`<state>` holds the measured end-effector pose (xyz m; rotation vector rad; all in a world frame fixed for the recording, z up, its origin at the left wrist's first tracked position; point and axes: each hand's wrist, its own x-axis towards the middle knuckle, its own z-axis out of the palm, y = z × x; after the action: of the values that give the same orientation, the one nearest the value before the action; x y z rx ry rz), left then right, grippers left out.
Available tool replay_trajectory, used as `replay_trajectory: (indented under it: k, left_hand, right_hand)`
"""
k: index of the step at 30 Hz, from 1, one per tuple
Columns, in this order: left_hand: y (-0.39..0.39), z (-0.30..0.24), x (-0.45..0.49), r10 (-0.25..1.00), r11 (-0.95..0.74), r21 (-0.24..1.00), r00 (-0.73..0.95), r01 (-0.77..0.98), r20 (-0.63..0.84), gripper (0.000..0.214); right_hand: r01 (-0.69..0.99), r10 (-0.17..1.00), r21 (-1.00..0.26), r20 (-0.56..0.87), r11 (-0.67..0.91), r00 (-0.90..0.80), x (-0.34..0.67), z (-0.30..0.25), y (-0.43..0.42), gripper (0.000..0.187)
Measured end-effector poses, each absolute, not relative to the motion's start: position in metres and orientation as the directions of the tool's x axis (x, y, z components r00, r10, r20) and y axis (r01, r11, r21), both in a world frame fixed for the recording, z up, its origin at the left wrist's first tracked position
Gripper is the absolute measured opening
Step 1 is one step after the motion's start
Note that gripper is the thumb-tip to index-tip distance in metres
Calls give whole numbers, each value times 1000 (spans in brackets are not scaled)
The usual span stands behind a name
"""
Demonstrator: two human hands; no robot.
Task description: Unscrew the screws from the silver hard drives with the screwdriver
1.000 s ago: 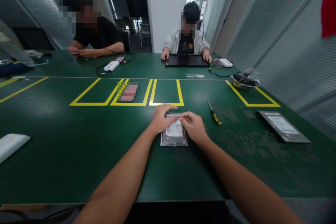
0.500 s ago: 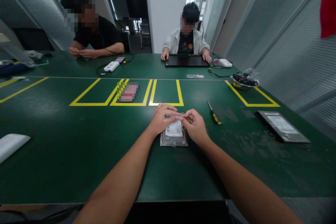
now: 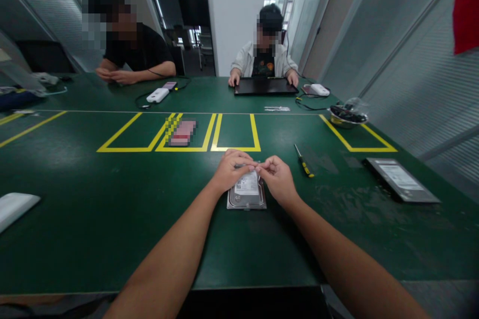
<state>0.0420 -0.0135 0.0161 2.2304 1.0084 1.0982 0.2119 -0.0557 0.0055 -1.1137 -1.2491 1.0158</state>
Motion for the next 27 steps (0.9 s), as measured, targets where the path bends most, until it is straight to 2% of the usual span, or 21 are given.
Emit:
replay_trajectory:
  k: [12,20,23,25,27]
  left_hand:
    - [-18,19,45,734,-678,551,417,486,536,15]
    - [-25,17,48,699,-693,459,362,556,616,22]
    - [-27,17,49,704,-680,459,334,572,627,21]
    - [-26,16,50,709,-666,471,296,579,640,19]
    - [-25,14,51,711,-649,487,238,585,661,16]
  right_hand:
    - [-11,982,-986,167,169,85,211,4,-57,25]
    - [-231,986,-964,152,132,-67,204,16,-65,26]
    - [-74,974,-973,221,217,-51,204,15,-68,21]
    - [172,957,-942,289,289,-23,207,14,-69,14]
    - [436,924,-826,380,357,-38,211,13,-70,8]
